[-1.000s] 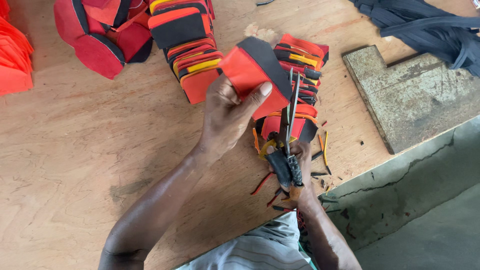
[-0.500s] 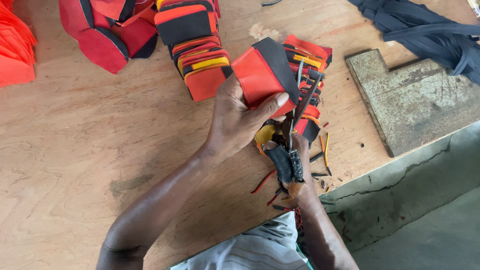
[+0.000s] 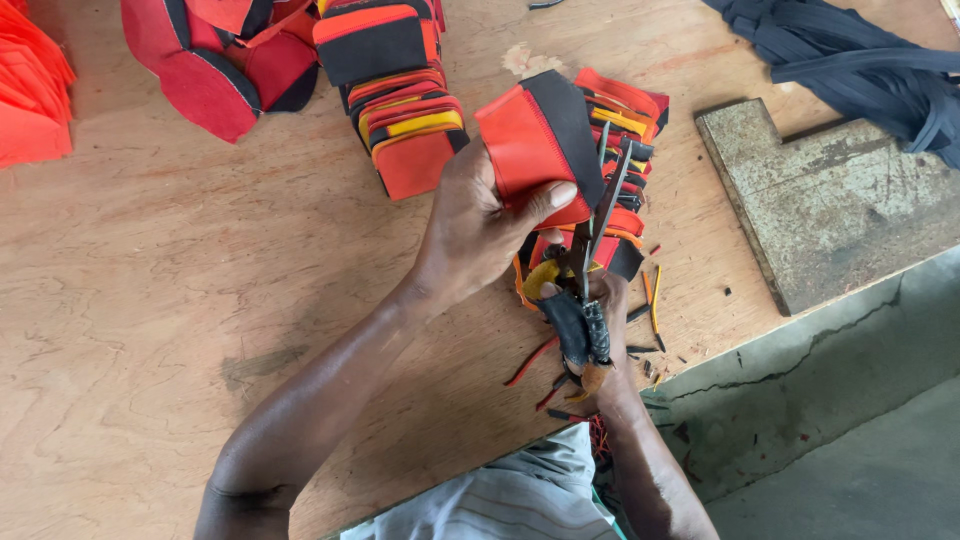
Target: The person uses shears to trim excess fabric and threads from small multi-colored pouches. They handle each pouch one at a time, rotate it to trim different edges, and place the finished pouches into a growing stack on the table.
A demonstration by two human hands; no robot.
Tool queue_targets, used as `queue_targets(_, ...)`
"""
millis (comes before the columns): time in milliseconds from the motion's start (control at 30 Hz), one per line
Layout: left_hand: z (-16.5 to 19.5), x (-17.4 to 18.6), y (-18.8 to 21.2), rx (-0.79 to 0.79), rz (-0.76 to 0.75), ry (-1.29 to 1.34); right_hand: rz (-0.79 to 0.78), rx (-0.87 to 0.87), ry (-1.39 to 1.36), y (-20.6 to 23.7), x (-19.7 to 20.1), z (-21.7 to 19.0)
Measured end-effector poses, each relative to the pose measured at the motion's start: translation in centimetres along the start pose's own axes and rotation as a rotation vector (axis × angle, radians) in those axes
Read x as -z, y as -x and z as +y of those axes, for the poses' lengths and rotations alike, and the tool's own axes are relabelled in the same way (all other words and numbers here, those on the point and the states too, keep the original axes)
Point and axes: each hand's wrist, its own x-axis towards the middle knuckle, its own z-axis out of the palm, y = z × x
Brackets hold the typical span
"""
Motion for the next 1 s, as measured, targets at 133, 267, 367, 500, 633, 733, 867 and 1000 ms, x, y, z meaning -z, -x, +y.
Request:
queue_targets(133, 0.3, -0.1, 0.0, 0.014, -0.009, 0.077, -0.052, 0.056, -0.126, 0.6, 0.0, -1.7)
queue_targets(267, 0.7, -1.4, 0.7, 0.208, 0.037, 0.442, -0.048, 0.160, -0.034, 0.1, -0.5, -3.5)
queue_targets(367, 0.8, -2.0, 1.2, 0.159, 0.084, 0.498, -0.040, 0.146, -0.050, -0.1, -0.8, -4.1)
queue_targets(500, 0.6, -2.4, 1.5, 0.145, 0.103, 0.476, -0.045, 0.200, -0.066, 0.0, -0.6, -3.7)
queue_targets(633, 0.6, -2.3, 1.4, 0.166, 0.091, 0.447, -0.021, 0.178, -0.080, -0.3, -0.4, -2.8)
queue_targets(733, 0.6, -1.8, 0.9, 0.150, 0.059, 0.440, -0.024, 0.190, -0.055, -0.2, 0.0, -2.4)
queue_targets(867, 0.8, -1.4, 0.6, 0.158, 0.049, 0.378, -0.044, 0.244, 0.003, -0.3, 0.3, -2.2)
queue_targets(1000, 0.6, -1.4, 0.6, 0.051, 0.042, 0.207, 0.044, 0.285, -0.061, 0.0, -0.3, -1.7)
